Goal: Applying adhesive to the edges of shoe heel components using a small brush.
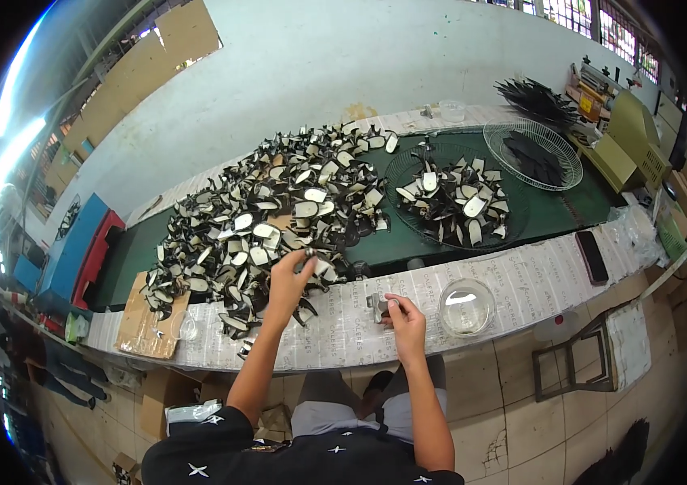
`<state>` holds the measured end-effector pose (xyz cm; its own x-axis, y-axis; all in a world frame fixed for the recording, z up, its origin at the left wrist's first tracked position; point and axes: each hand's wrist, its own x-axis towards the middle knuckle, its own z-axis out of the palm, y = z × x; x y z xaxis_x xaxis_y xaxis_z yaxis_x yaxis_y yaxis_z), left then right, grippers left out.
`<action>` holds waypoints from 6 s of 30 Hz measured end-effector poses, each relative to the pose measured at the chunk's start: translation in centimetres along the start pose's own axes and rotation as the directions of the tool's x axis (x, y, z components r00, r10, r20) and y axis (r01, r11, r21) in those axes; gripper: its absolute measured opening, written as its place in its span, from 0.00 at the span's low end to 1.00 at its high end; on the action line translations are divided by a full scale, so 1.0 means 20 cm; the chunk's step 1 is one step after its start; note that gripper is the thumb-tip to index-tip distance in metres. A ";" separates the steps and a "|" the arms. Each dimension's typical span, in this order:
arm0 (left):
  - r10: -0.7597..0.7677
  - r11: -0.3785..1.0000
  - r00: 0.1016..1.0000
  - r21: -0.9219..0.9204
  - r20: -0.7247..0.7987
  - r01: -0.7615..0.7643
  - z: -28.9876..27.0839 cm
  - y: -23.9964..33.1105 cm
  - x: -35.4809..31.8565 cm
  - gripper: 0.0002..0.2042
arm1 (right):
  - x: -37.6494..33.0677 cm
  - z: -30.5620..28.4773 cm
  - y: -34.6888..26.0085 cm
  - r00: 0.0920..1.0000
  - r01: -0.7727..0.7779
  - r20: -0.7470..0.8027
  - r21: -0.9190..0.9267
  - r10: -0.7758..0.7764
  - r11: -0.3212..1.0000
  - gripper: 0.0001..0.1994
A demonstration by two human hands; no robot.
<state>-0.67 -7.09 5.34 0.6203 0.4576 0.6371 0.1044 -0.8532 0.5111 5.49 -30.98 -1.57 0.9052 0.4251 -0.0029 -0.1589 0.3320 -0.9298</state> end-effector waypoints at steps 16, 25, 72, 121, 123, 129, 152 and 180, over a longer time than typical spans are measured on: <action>-0.476 0.393 0.623 -0.484 0.621 0.782 -0.01 0.09 -0.57 0.08 | 0.00 -0.03 0.03 1.000 -0.018 0.012 0.112 0.017 0.994 0.12; -0.460 -0.139 0.458 -0.571 0.760 0.809 -0.13 0.15 -0.71 0.19 | -0.26 0.05 -0.22 0.999 -0.037 0.032 -0.154 0.043 0.987 0.12; -0.295 -0.201 0.551 -0.615 0.780 0.763 -0.20 0.37 -0.71 0.08 | -0.51 0.14 -0.38 0.938 0.348 0.224 -0.621 -0.266 0.703 0.11; -0.343 -0.270 0.457 -0.552 0.821 0.789 -0.18 0.37 -0.70 0.07 | -0.53 0.17 -0.40 0.980 0.199 0.121 -0.625 -0.158 0.755 0.11; -0.359 -0.260 0.448 -0.548 0.819 0.795 -0.18 0.36 -0.69 0.06 | -0.52 0.17 -0.42 0.962 0.262 0.134 -0.693 -0.237 0.671 0.11; -0.363 -0.259 0.431 -0.534 0.826 0.805 -0.17 0.36 -0.69 0.07 | -0.52 0.14 -0.45 0.938 0.292 0.104 -0.752 -0.331 0.592 0.11; -0.376 -0.273 0.425 -0.537 0.824 0.798 -0.15 0.35 -0.68 0.07 | -0.50 0.13 -0.43 0.937 0.277 0.076 -0.759 -0.342 0.589 0.11; -0.284 -0.141 0.543 -0.595 0.790 0.791 -0.16 0.38 -0.71 0.06 | -0.45 0.16 -0.42 0.914 0.372 0.205 -0.769 -0.351 0.520 0.11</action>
<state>-11.08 -19.28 2.06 0.9214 0.2933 -0.2548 0.0134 0.6314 0.7754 -2.66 -34.95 7.47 0.8020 0.4440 0.3995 0.5575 -0.3162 -0.7676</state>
